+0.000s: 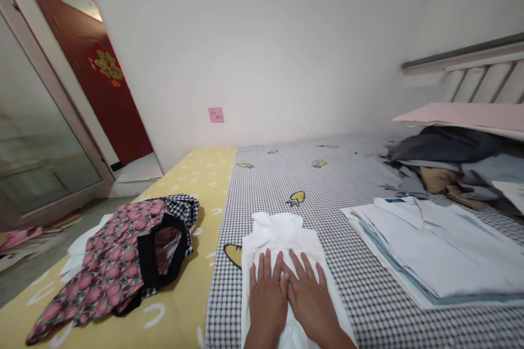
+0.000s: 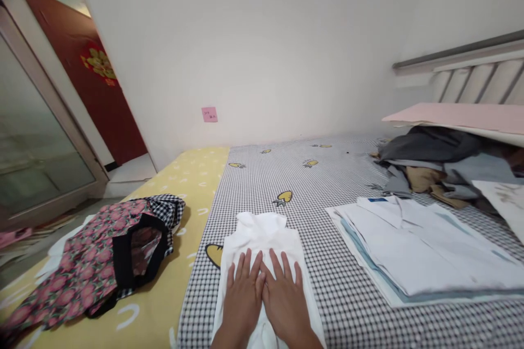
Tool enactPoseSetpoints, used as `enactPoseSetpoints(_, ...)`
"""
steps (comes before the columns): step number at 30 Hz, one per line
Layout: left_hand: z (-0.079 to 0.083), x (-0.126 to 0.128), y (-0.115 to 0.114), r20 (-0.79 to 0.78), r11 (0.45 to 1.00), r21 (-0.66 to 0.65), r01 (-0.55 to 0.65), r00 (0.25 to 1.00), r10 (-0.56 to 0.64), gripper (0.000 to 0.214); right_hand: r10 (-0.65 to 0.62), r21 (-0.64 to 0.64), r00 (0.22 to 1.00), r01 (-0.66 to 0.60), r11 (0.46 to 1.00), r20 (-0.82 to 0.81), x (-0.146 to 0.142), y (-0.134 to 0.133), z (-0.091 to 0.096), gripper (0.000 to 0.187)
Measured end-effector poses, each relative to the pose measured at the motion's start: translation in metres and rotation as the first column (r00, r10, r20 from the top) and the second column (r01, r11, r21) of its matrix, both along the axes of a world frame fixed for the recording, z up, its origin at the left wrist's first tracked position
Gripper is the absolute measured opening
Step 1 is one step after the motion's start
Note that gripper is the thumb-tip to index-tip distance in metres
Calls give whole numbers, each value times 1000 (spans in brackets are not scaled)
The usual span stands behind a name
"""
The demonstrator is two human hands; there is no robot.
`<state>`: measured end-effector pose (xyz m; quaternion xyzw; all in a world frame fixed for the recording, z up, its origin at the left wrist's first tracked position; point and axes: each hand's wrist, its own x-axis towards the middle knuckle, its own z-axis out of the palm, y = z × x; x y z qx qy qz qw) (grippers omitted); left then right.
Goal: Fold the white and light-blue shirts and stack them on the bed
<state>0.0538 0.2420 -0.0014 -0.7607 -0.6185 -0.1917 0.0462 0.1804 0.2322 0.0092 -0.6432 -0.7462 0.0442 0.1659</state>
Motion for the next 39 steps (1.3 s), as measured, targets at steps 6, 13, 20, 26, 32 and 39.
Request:
enactPoseSetpoints(6, -6, -3, 9, 30, 997, -76, -7, 1000, 9, 50, 61, -258, 969, -125, 958, -241, 20, 10, 26, 53)
enactPoseSetpoints(13, -26, 5, 18, 62, 996, 60, -70, 996, 66, 54, -116, -41, 936, 109, 993, -333, 46, 84, 70, 43)
enactPoseSetpoints(20, -43, 9, 16, 82, 939, 328, -105, 993, 82, 62, -141, -141, 974, 117, 983, -176, 31, 172, 67, 59)
enactPoseSetpoints(26, -37, 13, 11, 70, 909, 401, -115, 993, 95, 65, -51, -143, 989, 31, 989, -135, 33, 171, 75, 18)
enactPoseSetpoints(32, -25, 11, 5, 91, 915, 393, -92, 994, 61, 56, 364, 107, 930, -368, 924, 55, 59, 82, 86, 19)
enactPoseSetpoints(39, -16, 12, 3, 83, 979, 186, -87, 994, 73, 44, 314, -179, 947, -298, 938, 73, 103, 11, 70, 59)
